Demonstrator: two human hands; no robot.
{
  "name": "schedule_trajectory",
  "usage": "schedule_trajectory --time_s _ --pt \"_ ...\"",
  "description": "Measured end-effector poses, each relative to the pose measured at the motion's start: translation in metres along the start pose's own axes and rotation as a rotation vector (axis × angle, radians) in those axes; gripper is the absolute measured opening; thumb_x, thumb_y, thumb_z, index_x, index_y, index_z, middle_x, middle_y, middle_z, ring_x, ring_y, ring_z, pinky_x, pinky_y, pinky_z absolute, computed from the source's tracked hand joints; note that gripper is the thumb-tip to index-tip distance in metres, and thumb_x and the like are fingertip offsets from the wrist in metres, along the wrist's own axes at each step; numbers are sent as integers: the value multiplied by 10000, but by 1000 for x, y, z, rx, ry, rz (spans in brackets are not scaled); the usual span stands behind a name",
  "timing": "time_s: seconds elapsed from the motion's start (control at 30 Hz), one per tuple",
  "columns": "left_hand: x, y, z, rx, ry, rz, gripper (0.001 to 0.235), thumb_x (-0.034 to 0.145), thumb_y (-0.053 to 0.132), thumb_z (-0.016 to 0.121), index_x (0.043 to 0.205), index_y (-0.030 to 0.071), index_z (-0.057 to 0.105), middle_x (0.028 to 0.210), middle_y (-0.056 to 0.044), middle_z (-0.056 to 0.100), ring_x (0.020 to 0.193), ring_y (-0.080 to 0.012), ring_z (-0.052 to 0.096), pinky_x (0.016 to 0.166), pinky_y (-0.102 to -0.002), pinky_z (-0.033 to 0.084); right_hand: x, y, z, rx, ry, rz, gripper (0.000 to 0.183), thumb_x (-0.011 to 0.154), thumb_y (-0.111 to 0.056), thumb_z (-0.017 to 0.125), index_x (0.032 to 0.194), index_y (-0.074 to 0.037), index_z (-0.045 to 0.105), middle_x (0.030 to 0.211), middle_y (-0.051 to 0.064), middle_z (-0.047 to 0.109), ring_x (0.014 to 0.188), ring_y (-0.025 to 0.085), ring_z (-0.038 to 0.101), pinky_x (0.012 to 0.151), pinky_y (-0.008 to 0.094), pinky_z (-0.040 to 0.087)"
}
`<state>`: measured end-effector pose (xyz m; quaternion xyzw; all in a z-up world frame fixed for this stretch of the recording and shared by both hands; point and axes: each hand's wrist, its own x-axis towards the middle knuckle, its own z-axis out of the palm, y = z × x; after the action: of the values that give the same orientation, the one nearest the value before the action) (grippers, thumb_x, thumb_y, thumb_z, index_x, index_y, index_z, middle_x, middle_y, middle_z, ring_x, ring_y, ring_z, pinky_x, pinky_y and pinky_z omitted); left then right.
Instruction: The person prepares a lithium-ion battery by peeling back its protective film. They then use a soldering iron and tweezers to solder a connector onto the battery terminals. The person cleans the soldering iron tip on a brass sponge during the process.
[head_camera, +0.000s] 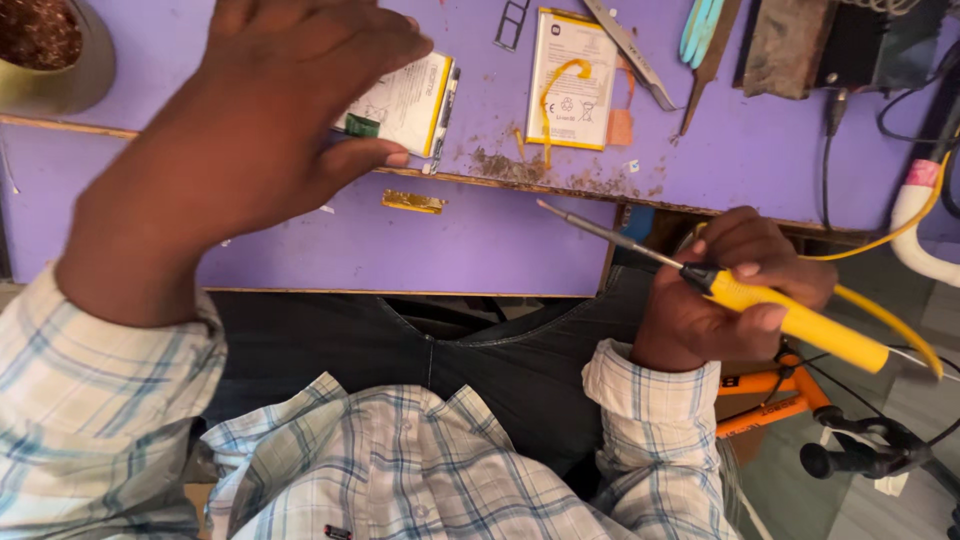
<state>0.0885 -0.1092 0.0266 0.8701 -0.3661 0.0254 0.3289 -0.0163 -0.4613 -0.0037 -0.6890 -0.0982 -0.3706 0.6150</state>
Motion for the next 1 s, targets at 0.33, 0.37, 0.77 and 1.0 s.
schedule_trajectory --time_s 0.33,0.37,0.77,1.0 --pt "-6 -2 4 82 -39 103 541 689 327 854 1197 165 763 1367 -54 628 1336 -281 506 1107 -480 378 -11 -13 21 -278 -136 -332 424 1048 -466 534 907 -80 429 610 57 403 556 211 388 590 379 428" --pt "-7 -3 4 88 -38 118 533 688 320 854 1192 170 766 1365 -54 629 1337 -280 506 1115 -471 383 -9 -12 22 -260 -164 -377 405 1052 -440 527 894 -80 432 589 45 407 534 201 389 591 387 428" --pt "-5 -3 6 105 7 124 407 758 296 829 1145 177 788 1329 -37 659 1300 -254 547 1085 -437 427 -6 -14 29 -326 -238 -473 450 1052 -412 543 798 -53 448 557 49 400 516 207 396 591 388 433" --pt "-7 -3 6 109 0 108 419 760 322 821 1154 184 796 1348 -38 661 1304 -247 547 1082 -431 430 -10 -12 28 -337 -204 -493 481 1044 -439 534 781 -50 431 547 51 382 507 219 387 564 384 418"
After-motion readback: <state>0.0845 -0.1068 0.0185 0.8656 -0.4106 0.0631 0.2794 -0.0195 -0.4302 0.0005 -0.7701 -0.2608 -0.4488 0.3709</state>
